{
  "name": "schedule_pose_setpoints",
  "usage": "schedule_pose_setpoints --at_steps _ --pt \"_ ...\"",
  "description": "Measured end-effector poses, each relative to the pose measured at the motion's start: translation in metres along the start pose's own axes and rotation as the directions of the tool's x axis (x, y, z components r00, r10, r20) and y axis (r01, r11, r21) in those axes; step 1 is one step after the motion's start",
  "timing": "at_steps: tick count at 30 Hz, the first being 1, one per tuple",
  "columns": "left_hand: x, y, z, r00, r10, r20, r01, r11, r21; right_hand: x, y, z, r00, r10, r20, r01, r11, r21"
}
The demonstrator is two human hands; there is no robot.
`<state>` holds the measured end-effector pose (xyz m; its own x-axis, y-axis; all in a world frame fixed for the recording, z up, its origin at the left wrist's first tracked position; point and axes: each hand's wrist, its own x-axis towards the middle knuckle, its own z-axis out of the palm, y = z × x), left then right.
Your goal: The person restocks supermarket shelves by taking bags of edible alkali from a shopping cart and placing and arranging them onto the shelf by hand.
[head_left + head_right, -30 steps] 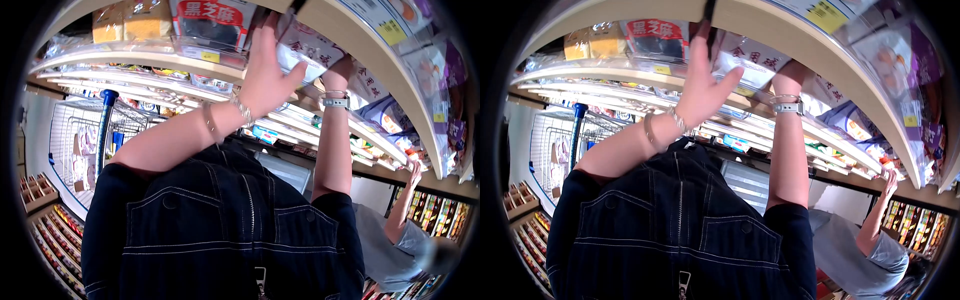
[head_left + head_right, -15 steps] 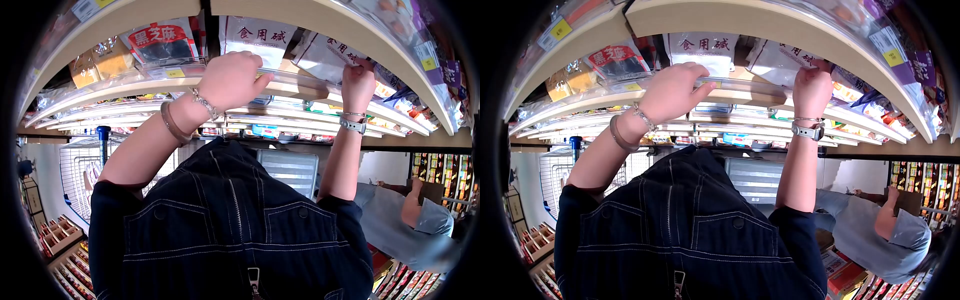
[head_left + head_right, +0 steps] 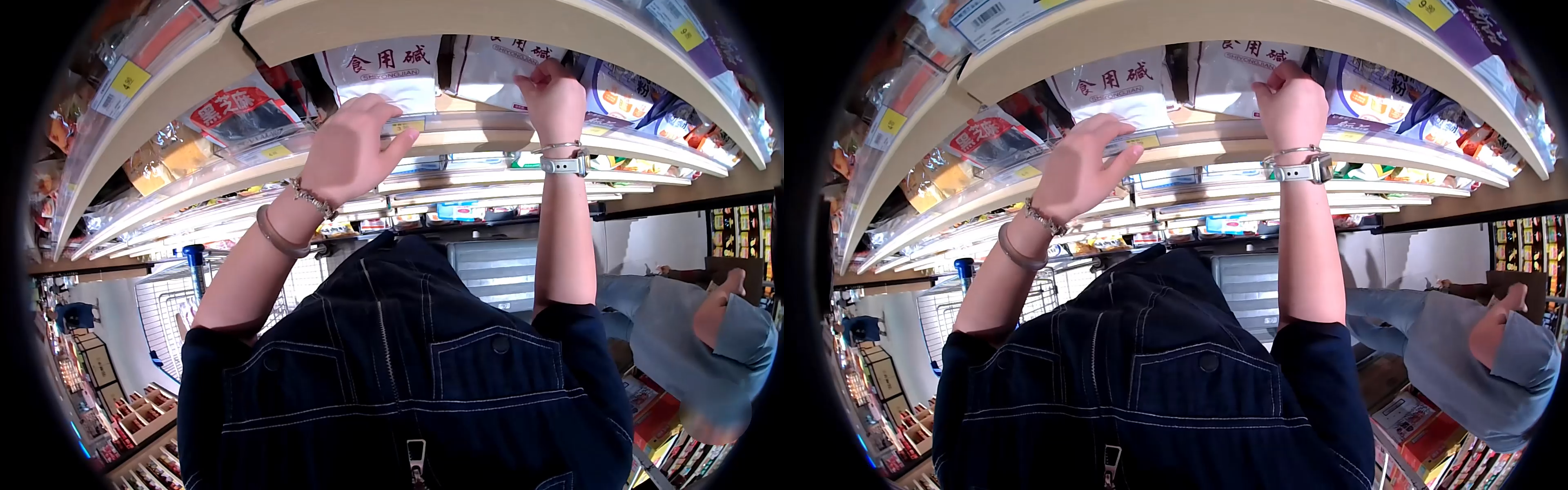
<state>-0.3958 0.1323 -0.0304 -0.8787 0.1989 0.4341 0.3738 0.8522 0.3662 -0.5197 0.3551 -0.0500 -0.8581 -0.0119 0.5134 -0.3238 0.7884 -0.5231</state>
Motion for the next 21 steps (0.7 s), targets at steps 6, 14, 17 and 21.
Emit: schedule_pose_setpoints --at_steps 6,14,17,21 --pt "-0.001 -0.002 0.002 0.999 0.038 0.016 -0.039 0.998 0.044 -0.003 -0.001 0.006 0.997 0.072 -0.009 -0.072 0.997 0.004" --pt "0.001 0.002 0.018 0.996 0.009 -0.094 0.004 0.991 0.136 -0.010 -0.005 0.003 0.996 0.038 0.079 -0.032 0.996 -0.078" --pt "-0.002 -0.002 0.020 0.994 0.033 -0.100 -0.018 0.989 0.147 -0.011 -0.014 0.008 0.991 -0.064 0.118 0.061 0.998 0.032" --pt "-0.006 -0.016 0.009 0.952 -0.262 -0.158 0.202 0.926 -0.319 0.007 -0.040 0.035 0.937 -0.305 0.172 0.290 0.951 0.108"
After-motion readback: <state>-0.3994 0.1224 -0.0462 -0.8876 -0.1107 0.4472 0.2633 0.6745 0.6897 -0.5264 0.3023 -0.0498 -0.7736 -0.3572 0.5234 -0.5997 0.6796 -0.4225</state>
